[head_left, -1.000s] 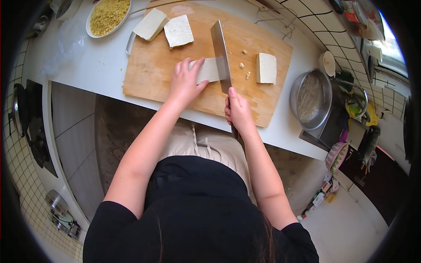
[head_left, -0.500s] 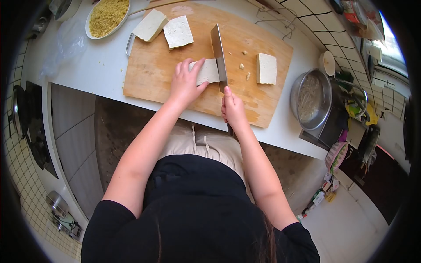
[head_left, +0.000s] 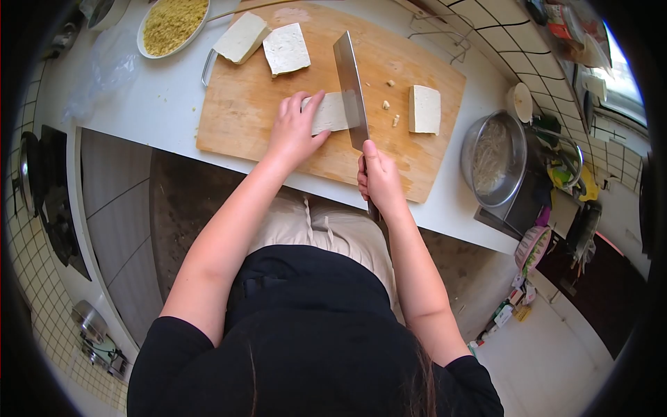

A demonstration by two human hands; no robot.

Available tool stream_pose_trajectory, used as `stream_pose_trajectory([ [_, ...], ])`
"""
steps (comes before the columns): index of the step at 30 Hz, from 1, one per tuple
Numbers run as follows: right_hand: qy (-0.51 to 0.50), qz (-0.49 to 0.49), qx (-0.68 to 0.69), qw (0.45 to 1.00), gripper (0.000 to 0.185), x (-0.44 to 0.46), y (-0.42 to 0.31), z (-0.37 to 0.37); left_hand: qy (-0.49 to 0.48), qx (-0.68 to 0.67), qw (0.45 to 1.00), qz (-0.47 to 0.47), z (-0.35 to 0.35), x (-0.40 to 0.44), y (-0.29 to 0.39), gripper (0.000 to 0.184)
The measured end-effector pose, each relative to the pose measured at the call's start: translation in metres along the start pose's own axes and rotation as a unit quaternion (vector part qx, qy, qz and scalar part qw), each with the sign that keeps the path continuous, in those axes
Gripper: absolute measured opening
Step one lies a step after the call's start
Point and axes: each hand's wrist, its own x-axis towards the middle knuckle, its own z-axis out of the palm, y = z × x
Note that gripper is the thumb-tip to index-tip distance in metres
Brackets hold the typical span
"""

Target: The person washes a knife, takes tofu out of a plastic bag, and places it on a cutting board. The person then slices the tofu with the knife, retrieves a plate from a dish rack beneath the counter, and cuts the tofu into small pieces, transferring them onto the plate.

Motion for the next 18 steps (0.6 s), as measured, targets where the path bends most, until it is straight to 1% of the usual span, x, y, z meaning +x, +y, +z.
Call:
stream_pose_trajectory([
  [7, 0.027, 0.005, -0.041, 0.999, 0.055, 0.01, 0.008, 0.011, 0.0, 0.0, 1.0, -0.002, 0.002, 0.0, -0.001, 0.074],
  [10, 0.035, -0.01, -0.055, 0.998, 0.055, 0.019, 0.023, 0.013, 0.004, 0.002, 1.0, 0.001, 0.002, 0.0, -0.001, 0.075],
  [12, 0.037, -0.004, -0.049, 0.998, 0.055, 0.02, 0.025, 0.013, 0.001, 0.004, 1.0, 0.002, 0.003, -0.001, -0.001, 0.077],
  [15, 0.018, 0.0, -0.011, 1.0, 0.054, 0.017, 0.023, 0.01, 0.033, -0.023, 0.999, 0.002, 0.006, -0.002, -0.005, 0.081],
  [18, 0.004, -0.005, 0.011, 1.0, 0.053, 0.011, 0.021, 0.007, 0.024, -0.044, 0.999, -0.02, 0.004, -0.006, -0.009, 0.083],
])
